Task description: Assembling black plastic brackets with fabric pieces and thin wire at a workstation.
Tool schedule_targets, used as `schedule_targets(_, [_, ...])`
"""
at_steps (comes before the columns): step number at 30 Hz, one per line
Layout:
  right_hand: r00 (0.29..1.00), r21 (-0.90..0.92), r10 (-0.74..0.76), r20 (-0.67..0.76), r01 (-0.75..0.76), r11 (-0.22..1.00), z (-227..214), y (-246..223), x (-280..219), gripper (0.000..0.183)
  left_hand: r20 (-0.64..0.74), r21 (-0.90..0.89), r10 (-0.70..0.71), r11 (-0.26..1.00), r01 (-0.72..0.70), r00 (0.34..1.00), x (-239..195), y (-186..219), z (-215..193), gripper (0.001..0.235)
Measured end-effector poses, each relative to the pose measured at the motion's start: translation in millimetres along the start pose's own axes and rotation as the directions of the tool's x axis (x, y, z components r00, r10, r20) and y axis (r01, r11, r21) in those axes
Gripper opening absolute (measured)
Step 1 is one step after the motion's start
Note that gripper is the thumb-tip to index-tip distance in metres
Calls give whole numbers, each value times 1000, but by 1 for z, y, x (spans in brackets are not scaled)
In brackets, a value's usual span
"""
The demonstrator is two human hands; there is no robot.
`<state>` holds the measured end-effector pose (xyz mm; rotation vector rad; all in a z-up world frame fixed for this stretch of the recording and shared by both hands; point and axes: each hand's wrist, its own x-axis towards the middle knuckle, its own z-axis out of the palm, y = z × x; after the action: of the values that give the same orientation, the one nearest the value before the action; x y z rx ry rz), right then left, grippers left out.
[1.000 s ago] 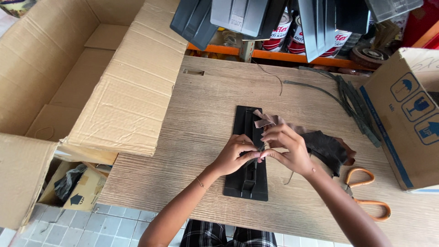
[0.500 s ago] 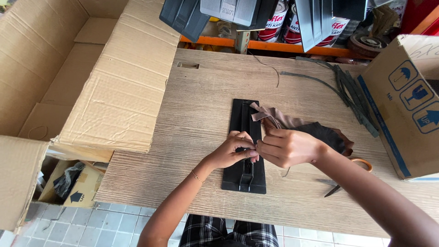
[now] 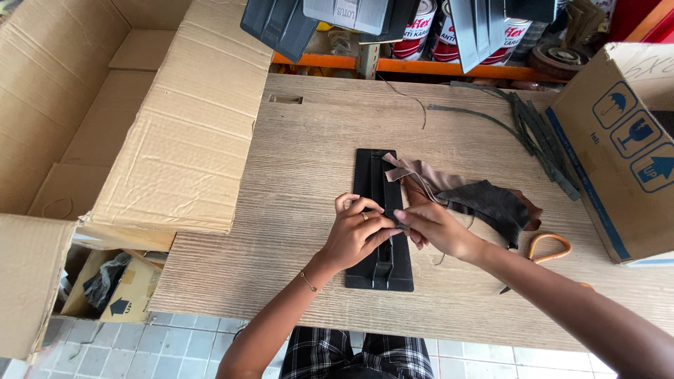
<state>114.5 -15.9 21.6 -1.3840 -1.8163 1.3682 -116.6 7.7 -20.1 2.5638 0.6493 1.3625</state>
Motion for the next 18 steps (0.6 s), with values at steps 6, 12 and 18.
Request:
schedule_targets(6, [571,-827,-818,78,495,266,-21,-25,-26,24,13,-98,-85,992,86,996,2,-4,-8,23])
schedule_targets(12, [291,-782,-740,606,387,-488,-26,-66,-30,44,111,-211,-144,964,165,983,-3,-16,3,27])
schedule_targets(18, [324,-766,-709,626,425,-482,-23,-67,-11,43,226,-317,-157,921,225,961,-8,-25,7,28])
